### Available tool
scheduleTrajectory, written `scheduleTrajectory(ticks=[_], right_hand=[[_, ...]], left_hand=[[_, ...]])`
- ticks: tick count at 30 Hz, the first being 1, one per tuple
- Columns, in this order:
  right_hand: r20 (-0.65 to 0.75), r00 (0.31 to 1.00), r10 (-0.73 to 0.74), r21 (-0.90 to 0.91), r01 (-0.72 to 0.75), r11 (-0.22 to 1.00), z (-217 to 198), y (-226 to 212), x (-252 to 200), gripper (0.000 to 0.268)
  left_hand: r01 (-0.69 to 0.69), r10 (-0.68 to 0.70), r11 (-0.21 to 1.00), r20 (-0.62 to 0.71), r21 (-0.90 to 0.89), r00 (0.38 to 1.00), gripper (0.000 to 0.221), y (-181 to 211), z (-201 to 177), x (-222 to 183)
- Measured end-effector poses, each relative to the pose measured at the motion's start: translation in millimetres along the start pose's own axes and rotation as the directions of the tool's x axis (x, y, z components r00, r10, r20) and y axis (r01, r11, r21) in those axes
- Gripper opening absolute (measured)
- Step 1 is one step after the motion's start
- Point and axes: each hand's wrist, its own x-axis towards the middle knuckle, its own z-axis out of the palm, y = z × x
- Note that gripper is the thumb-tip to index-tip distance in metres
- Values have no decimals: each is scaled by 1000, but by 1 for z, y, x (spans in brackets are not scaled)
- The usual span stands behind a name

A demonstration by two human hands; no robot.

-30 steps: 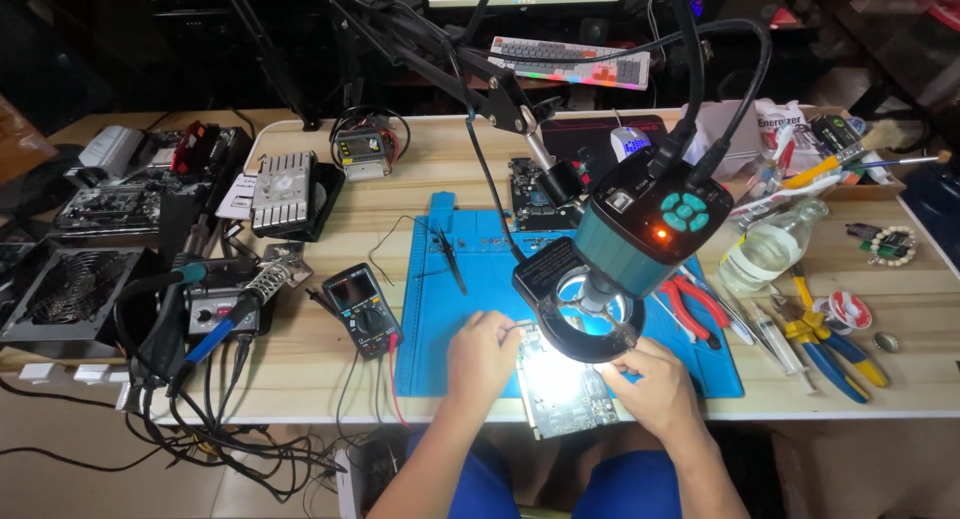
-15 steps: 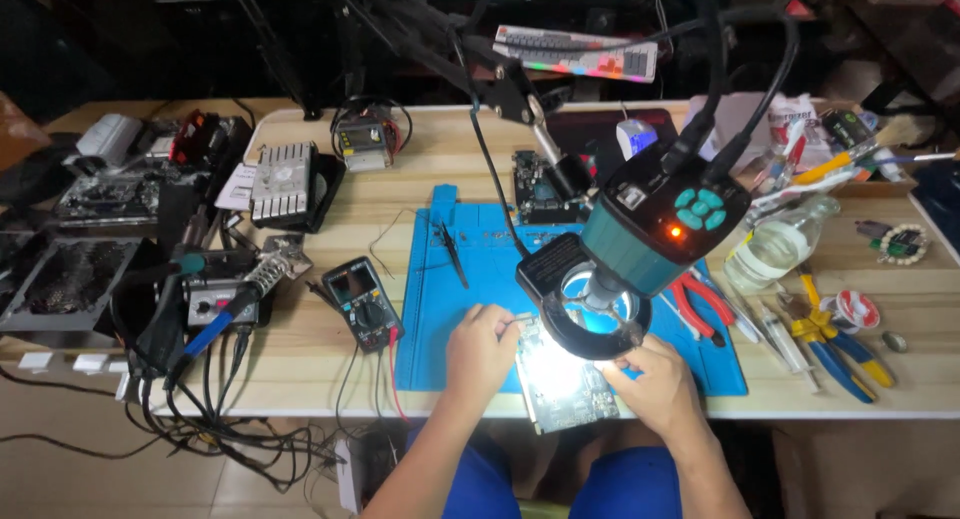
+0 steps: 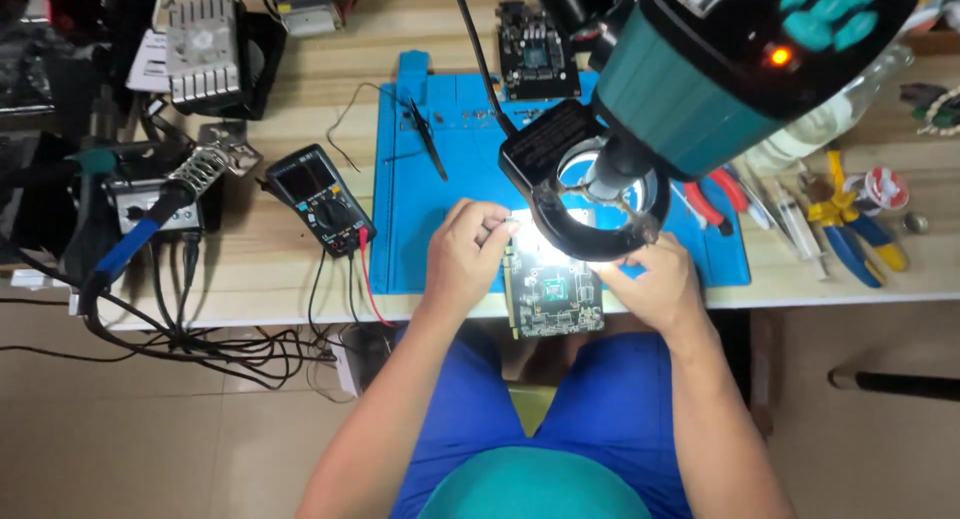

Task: Inspecting a circuit board under a digital microscope at a repair bench

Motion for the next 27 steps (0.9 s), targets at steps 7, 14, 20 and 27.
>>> scheduleTrajectory(ticks=[7,14,20,27], right_hand=[[11,1000,-8,108,7,994,-5,2,0,24],[12,1000,-26,147,24,989,-5,3,-3,25],[-64,990,-128,88,133,987,-11,-31,10,27],[-74,957,-279,36,282,959,-25,-77,30,19]], left_hand=[[-3,4,989,7,-148,1000,15,-11,6,-3],[34,-23,977,55,-209,998,17,-18,9,-5],[-14,22,979,36,-206,999,14,-16,8,-6],[-56,60,983,20,-173,998,17,-17,8,-8]])
